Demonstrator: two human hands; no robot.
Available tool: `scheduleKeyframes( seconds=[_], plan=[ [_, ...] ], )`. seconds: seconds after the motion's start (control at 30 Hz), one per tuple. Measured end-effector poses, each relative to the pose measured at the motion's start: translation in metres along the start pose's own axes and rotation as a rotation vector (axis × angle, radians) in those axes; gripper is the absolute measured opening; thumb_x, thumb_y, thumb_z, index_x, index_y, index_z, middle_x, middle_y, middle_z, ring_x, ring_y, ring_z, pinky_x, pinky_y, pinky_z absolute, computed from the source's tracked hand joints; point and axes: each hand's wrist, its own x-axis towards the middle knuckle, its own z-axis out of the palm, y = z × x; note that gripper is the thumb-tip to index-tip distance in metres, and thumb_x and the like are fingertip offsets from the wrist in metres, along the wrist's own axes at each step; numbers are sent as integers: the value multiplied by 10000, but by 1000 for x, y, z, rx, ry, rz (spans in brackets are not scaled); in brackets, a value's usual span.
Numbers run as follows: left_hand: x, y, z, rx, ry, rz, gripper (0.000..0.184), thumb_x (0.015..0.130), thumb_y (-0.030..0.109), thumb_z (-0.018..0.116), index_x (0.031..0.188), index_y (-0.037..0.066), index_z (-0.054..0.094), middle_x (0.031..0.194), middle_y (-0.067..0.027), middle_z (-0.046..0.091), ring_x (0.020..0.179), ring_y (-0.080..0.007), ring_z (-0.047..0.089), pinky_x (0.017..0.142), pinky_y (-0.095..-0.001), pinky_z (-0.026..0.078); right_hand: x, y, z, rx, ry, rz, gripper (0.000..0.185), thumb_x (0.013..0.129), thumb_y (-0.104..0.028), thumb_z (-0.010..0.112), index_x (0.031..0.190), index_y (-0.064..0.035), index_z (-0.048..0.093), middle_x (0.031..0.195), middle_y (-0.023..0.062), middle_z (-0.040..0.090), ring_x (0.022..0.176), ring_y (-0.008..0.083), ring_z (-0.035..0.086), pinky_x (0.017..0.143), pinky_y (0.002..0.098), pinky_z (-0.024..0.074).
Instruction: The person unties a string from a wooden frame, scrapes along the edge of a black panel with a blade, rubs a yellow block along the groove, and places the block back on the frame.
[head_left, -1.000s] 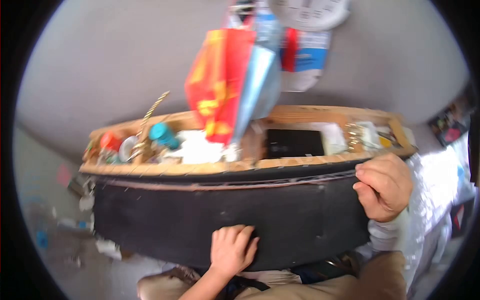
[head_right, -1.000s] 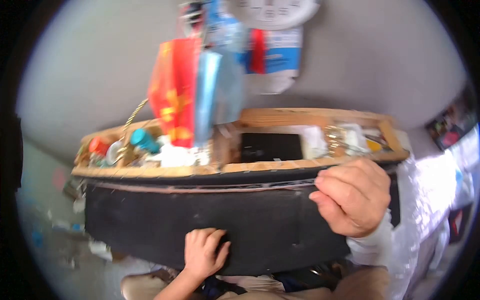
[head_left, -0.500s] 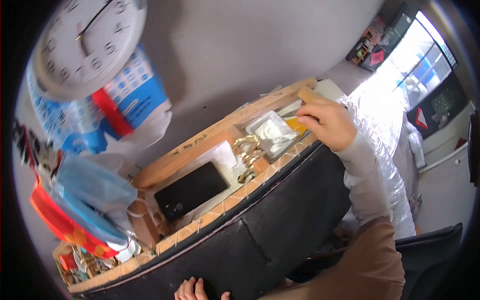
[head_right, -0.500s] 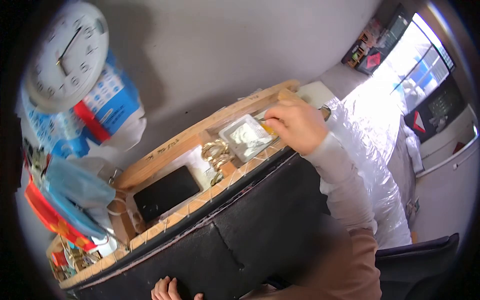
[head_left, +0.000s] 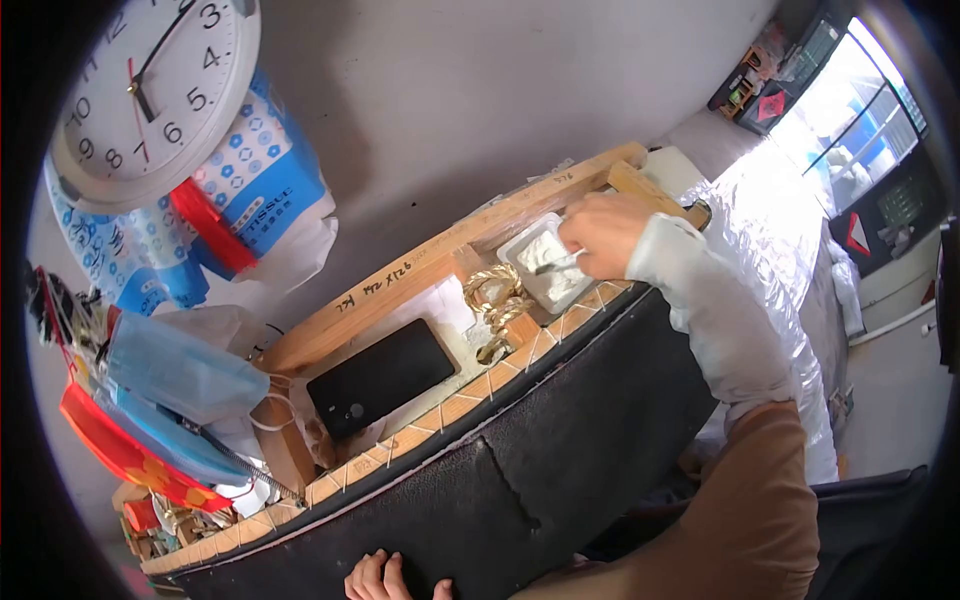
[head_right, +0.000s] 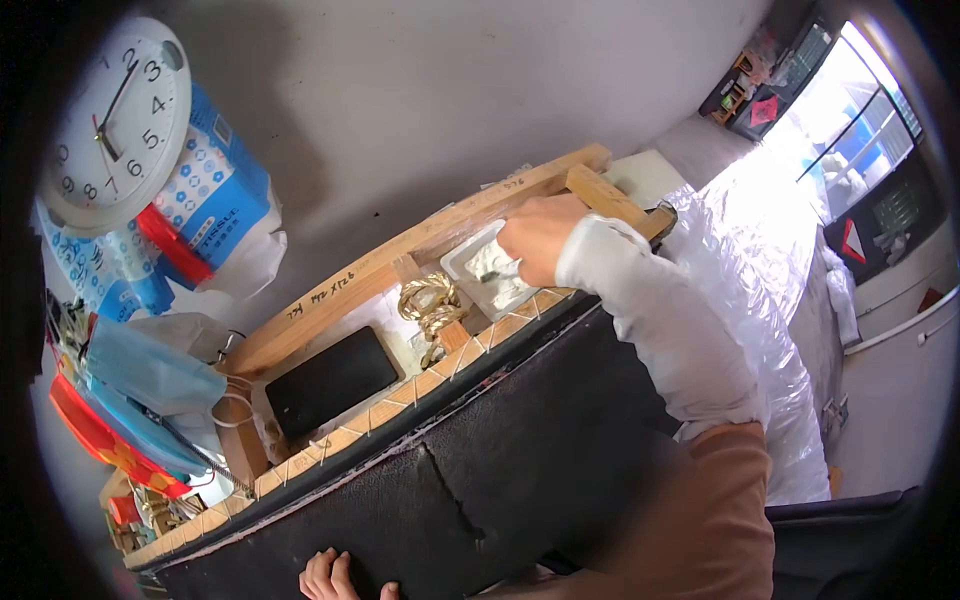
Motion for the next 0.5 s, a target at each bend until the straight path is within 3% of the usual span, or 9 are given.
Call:
scheduleKeyframes(
  seconds=[0.03,0.13,0.23,0.27,0.33,0.37,0.4,0.47,0.5],
  plan=[
    [0,0,0,-4,-2,-1,652,823,469,680,1278,22,544,1312,-183,517,1222,-375,458,1046,-523,306,-5,-3,-2,-27,139,2,106,747,-103,664,820,-109,740,848,122,720,864,303,696,738,432,540],
    [1,2,-1,-5,9,-8,634,822,454,684,1271,25,555,1312,-175,523,1229,-367,460,1046,-515,308,-10,-24,-11,-165,120,149,109,724,-58,652,802,-117,699,831,83,691,848,295,672,780,476,504],
    [1,3,-3,-5,1,-3,635,812,449,691,1270,29,559,1319,-160,521,1238,-354,456,1051,-505,297,4,-20,10,-294,62,105,117,737,-60,641,800,-139,699,822,74,693,808,288,671,743,468,502],
    [1,5,-7,7,10,5,589,865,412,669,1277,4,567,1313,-198,545,1224,-374,489,1044,-491,346,-1,-18,10,-287,50,105,117,737,-60,641,800,-139,699,822,74,693,808,288,671,743,468,502],
    [-3,6,3,44,61,4,532,778,344,705,1175,14,576,1200,-168,539,1169,-355,476,1015,-483,316,-11,-18,2,-253,442,12,115,738,-71,644,806,-145,700,826,77,695,783,275,674,647,459,499],
    [-3,5,5,42,57,1,532,778,344,705,1175,14,576,1200,-168,539,1169,-355,476,1015,-483,316,-16,-28,-7,-280,247,72,108,759,-53,614,803,-122,684,845,63,697,803,279,669,659,457,486],
    [-3,2,6,56,62,6,523,788,367,698,1167,23,588,1203,-157,545,1159,-343,486,1005,-477,323,-24,-29,-4,-276,239,75,108,759,-53,614,803,-122,684,845,63,697,803,279,669,659,457,486],
    [-9,-4,7,4,-11,-40,593,804,406,666,1209,-11,547,1287,-187,505,1240,-370,438,1076,-507,261,-38,-25,2,0,624,94,115,829,-71,577,863,-80,687,865,87,691,796,308,656,754,437,480],
    [-10,-3,8,8,4,-36,591,806,405,664,1209,-11,547,1290,-187,506,1239,-372,440,1077,-506,262,-54,-25,1,220,767,50,202,931,-140,532,1011,-53,696,869,117,664,807,308,642,793,396,468]
  ],
)
